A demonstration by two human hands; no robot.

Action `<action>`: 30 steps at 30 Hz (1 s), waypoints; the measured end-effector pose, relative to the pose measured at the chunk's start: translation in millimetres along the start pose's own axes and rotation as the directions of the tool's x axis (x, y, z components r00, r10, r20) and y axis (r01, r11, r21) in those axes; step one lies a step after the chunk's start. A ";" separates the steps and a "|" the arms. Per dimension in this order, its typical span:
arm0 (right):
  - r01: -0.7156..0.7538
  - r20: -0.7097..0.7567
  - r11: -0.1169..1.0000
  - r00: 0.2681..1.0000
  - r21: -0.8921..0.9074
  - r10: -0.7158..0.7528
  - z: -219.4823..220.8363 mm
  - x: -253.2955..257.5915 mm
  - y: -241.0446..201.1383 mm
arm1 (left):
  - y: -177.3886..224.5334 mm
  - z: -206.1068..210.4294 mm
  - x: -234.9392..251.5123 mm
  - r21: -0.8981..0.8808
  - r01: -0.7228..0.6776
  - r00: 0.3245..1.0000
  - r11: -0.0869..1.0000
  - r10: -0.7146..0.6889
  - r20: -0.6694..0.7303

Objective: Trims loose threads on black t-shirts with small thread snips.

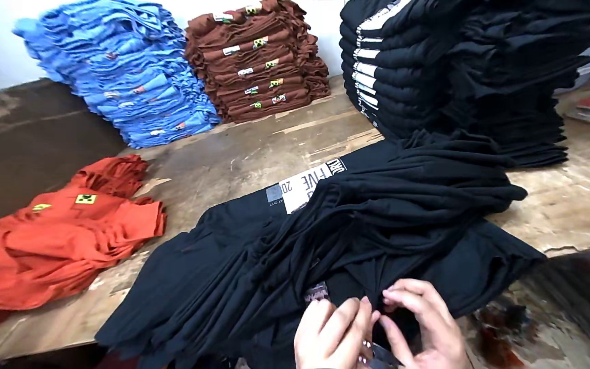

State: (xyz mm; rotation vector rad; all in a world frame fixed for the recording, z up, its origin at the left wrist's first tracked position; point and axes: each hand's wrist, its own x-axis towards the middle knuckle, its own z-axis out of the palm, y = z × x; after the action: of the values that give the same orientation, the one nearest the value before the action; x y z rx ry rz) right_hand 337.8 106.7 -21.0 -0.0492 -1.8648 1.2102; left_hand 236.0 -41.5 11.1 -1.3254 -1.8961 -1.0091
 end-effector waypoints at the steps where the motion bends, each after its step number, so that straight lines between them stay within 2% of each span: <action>1: 0.054 0.014 0.995 0.999 -0.086 -0.053 1.6 -0.2 -0.8 | 1.7 -2.2 -1.1 -0.011 -0.006 1.000 1.000 0.006 0.006; 4: 0.168 0.048 0.956 0.986 -0.240 -0.162 6.6 1.9 -1.0 | 15.2 -13.4 0.9 -0.065 0.006 0.999 0.998 -0.003 0.050; 6: 0.201 0.005 0.933 0.978 -0.299 -0.209 13.1 4.4 2.0 | 21.0 -19.3 3.4 -0.118 0.017 0.996 0.993 -0.006 0.091; 9: 0.199 -0.077 0.891 0.965 -0.407 -0.250 20.6 10.3 3.8 | 17.1 -23.7 7.3 -0.202 0.041 0.986 0.978 -0.007 0.164; 12: 0.181 -0.093 0.869 0.964 -0.460 -0.250 16.2 13.7 -2.5 | 6.7 -30.0 8.6 -0.248 0.096 0.980 0.964 -0.048 0.193; 15: 0.133 -0.098 0.861 0.973 -0.491 -0.207 8.9 21.8 -11.9 | 3.9 -35.9 13.4 -0.254 0.224 0.969 0.941 -0.187 0.163; 18: 0.074 -0.170 0.891 0.971 -0.447 -0.166 9.3 27.9 -10.0 | 4.1 -31.2 29.5 -0.093 0.439 0.880 0.894 -0.407 0.245; 19: 0.068 -0.181 0.902 0.971 -0.427 -0.159 10.7 26.7 -7.9 | 1.6 -24.8 33.5 -0.066 0.481 0.846 0.874 -0.443 0.295; 21: 0.065 -0.184 0.911 0.971 -0.406 -0.151 13.9 19.8 -5.3 | -4.0 -9.1 37.4 -0.139 0.531 0.807 0.836 -0.449 0.384; 22: 0.064 -0.173 0.914 0.974 -0.401 -0.144 14.7 14.9 -5.1 | -5.1 -2.8 37.9 -0.217 0.529 0.818 0.820 -0.425 0.388; 24: 0.073 -0.126 0.919 0.983 -0.387 -0.131 13.2 5.7 -4.3 | -1.5 2.7 36.9 -0.299 0.434 0.892 0.850 -0.357 0.279; 27: 0.112 -0.061 0.919 0.988 -0.377 -0.145 6.9 -2.0 -1.9 | 8.6 -4.9 26.8 -0.125 0.224 0.973 0.967 -0.214 0.085; 30: 0.160 -0.029 0.909 0.982 -0.385 -0.185 5.4 -0.4 0.9 | 16.4 -16.6 13.5 -0.031 0.140 0.987 0.990 -0.138 0.081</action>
State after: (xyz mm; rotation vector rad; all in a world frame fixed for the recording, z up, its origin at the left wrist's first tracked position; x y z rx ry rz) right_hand 334.1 103.1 -22.6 -0.1335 -1.9772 0.7036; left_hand 248.2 -45.7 34.8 -1.2851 -2.0622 -1.0798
